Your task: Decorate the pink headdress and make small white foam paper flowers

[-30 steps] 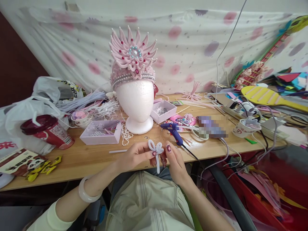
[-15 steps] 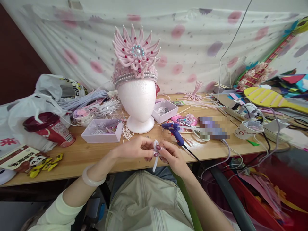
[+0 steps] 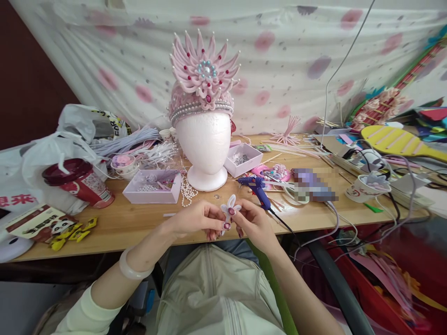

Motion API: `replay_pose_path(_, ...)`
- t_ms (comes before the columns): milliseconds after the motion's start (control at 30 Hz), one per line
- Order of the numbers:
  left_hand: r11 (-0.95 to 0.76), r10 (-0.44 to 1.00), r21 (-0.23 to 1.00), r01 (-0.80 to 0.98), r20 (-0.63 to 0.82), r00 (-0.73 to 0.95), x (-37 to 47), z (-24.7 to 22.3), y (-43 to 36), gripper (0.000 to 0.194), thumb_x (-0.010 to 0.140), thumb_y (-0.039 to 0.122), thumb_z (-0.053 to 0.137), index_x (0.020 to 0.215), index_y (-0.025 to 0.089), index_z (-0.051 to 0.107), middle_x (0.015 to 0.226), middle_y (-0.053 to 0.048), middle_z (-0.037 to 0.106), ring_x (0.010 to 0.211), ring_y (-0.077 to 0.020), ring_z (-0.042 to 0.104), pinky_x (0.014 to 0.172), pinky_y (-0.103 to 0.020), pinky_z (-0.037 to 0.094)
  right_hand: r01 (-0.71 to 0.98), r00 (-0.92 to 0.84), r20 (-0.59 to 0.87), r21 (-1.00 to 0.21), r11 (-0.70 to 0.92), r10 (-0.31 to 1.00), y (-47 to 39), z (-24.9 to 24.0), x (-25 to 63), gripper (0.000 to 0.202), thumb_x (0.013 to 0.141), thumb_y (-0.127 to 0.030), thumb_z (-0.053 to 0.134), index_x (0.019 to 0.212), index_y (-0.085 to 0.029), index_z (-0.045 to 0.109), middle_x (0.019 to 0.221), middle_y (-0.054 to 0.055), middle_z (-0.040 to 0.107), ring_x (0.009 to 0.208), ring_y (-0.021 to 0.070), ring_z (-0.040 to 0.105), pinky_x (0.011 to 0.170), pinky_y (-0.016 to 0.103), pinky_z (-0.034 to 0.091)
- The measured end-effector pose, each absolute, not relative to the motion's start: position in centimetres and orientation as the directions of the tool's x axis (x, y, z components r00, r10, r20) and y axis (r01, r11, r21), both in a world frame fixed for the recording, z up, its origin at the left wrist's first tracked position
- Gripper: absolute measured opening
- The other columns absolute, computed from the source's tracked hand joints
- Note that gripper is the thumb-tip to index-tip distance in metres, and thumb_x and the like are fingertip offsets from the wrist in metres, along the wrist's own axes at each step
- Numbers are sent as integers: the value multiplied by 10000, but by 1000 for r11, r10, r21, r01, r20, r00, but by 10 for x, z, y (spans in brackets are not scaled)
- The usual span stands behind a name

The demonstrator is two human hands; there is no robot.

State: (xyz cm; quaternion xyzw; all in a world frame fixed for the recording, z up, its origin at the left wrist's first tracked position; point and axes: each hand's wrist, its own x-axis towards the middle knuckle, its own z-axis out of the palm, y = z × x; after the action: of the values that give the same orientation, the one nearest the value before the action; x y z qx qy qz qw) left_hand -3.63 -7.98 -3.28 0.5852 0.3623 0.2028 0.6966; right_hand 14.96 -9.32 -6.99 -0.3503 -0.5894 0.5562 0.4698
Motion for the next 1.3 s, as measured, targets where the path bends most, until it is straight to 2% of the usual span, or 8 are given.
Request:
replay_pose_path(200, 371, 655, 919, 137, -363, 663, -48, -30, -74, 320, 616, 384, 836, 732, 143, 662, 601, 18, 632, 490, -77, 570, 477, -180, 477, -206, -317, 107, -978, 42, 942, -89, -63, 139, 311, 754, -425, 729, 700, -159, 578, 535, -38, 514, 421, 70, 434, 394, 185, 367)
replay_pose_path(333, 387, 774, 922, -32, -305, 555, -50, -31, -71, 358, 554, 392, 879, 685, 138, 662, 552, 17, 620, 440, -57, 539, 428, -150, 431, -331, -245, 140, -942, 53, 959, -85, -68, 132, 196, 733, -297, 740, 674, -160, 612, 542, -41, 525, 449, 55, 435, 421, 161, 343)
replay_pose_path(567, 164, 966, 907, -388, -68, 250, -26, -39, -80, 331, 564, 358, 886, 673, 146, 656, 546, 27, 609, 451, -61, 519, 417, -158, 412, -527, -204, 125, -850, -2, 971, -89, -69, 125, 188, 706, -326, 799, 725, -179, 684, 584, -26, 573, 494, 69, 497, 452, 166, 384)
replay_pose_path(700, 40, 999, 850, -525, -21, 43, -5, -47, -86, 317, 546, 319, 889, 638, 138, 645, 578, 37, 602, 460, -37, 480, 423, -154, 375, -571, -191, 105, -821, -24, 976, -88, -68, 124, 197, 679, -327, 832, 717, -187, 698, 577, -16, 606, 501, 78, 526, 463, 168, 397)
replay_pose_path(800, -48, 997, 790, -612, 4, -72, 11, -53, -90, 311, 582, 345, 859, 629, 161, 613, 580, 34, 600, 472, -80, 504, 417, -201, 392, -601, -200, 72, -797, -64, 977, -88, -71, 121, 197, 680, -331, 836, 711, -196, 697, 585, -13, 625, 503, 76, 535, 477, 166, 405)
replay_pose_path(1000, -126, 982, 663, -738, -23, -188, 31, -57, -96, 302, 588, 314, 853, 654, 160, 601, 618, 37, 580, 495, -60, 469, 436, -186, 366, -615, -186, 48, -785, -78, 981, -90, -71, 117, 215, 641, -335, 861, 699, -197, 707, 590, -11, 632, 511, 79, 536, 495, 174, 415)
replay_pose_path(1167, -169, 963, 563, -809, -81, -257, 46, -52, -102, 319, 596, 296, 863, 644, 165, 575, 549, 66, 527, 487, -36, 438, 462, -146, 355, -617, -117, 63, -787, -23, 991, -92, -70, 112, 225, 639, -354, 866, 713, -194, 727, 619, -7, 641, 555, 74, 541, 543, 169, 435)
replay_pose_path(1300, -191, 965, 589, -785, -36, -261, 51, -59, -101, 304, 618, 330, 860, 659, 170, 605, 570, 60, 561, 491, -39, 445, 462, -146, 370, -599, -72, 107, -800, 43, 992, -91, -72, 115, 217, 673, -366, 846, 711, -194, 720, 606, -15, 621, 547, 73, 526, 539, 174, 426)
